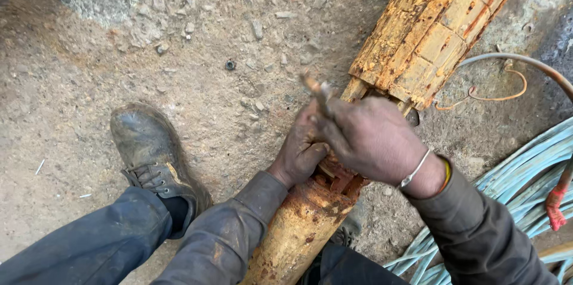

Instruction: The person uses a wrench to loosen and remove bolts from a rusty metal pipe assembly. They repeatedly reposition the wrench and use both hands to stabilize the pipe while working on the bolts.

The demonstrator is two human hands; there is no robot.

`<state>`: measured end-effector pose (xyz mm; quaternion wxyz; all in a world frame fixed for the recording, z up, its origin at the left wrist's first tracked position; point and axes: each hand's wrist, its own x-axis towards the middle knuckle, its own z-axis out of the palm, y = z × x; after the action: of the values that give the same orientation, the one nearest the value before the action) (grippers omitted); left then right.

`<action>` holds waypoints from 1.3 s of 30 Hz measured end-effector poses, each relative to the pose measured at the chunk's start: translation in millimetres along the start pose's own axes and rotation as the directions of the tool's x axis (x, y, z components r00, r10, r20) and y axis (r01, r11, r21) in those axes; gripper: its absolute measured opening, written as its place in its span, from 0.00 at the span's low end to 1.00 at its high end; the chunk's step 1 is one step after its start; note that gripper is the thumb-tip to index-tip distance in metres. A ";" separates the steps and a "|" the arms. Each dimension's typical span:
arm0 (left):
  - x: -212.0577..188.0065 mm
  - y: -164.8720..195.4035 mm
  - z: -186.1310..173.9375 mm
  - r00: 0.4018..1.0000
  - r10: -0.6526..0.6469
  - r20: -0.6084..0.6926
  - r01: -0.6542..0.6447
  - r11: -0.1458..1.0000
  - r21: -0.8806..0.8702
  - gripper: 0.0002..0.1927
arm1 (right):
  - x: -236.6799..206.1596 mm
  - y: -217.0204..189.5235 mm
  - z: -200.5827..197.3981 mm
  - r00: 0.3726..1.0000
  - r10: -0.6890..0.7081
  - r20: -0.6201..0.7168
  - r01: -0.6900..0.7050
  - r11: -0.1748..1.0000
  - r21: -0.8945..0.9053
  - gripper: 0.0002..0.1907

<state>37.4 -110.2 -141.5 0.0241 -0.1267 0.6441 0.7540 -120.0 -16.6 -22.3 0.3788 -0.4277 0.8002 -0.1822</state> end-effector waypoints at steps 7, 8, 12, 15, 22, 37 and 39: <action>-1.9 3.7 2.0 0.998 0.004 -0.055 0.005 0.986 0.166 0.20 | -66.0 14.1 33.2 0.897 -0.096 -0.432 0.295 0.857 0.422 0.08; -1.9 7.1 1.5 0.999 0.011 -0.053 -0.001 0.980 0.201 0.19 | -70.0 14.9 37.0 0.934 0.017 -0.356 0.196 0.810 0.553 0.09; -3.4 22.3 -0.6 0.998 -0.057 -0.037 0.061 0.992 0.113 0.22 | -63.4 9.0 32.5 0.902 0.145 -0.408 0.049 0.902 0.428 0.14; -4.7 26.2 -1.7 0.997 -0.042 -0.057 0.048 0.993 0.109 0.22 | -49.5 -0.6 11.8 0.860 0.061 -0.507 0.252 0.813 0.525 0.14; -5.7 12.2 -0.3 0.994 0.055 -0.097 -0.040 0.988 0.149 0.15 | -46.0 -19.3 42.4 0.890 -0.047 -0.453 0.386 0.604 0.697 0.22; -5.7 15.6 3.6 0.995 0.079 -0.068 -0.057 0.960 0.275 0.17 | -122.1 31.2 110.6 0.642 0.602 -0.476 0.252 0.421 0.871 0.12; -4.7 15.8 2.0 0.995 0.073 -0.067 -0.050 0.952 0.301 0.17 | -112.1 31.7 111.6 0.723 0.591 -0.358 0.439 0.008 0.899 0.15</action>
<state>38.6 -110.3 -124.9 -0.0055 -0.1304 0.7547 0.6430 -13.4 97.3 -63.5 0.2482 0.1227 0.5242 -0.8053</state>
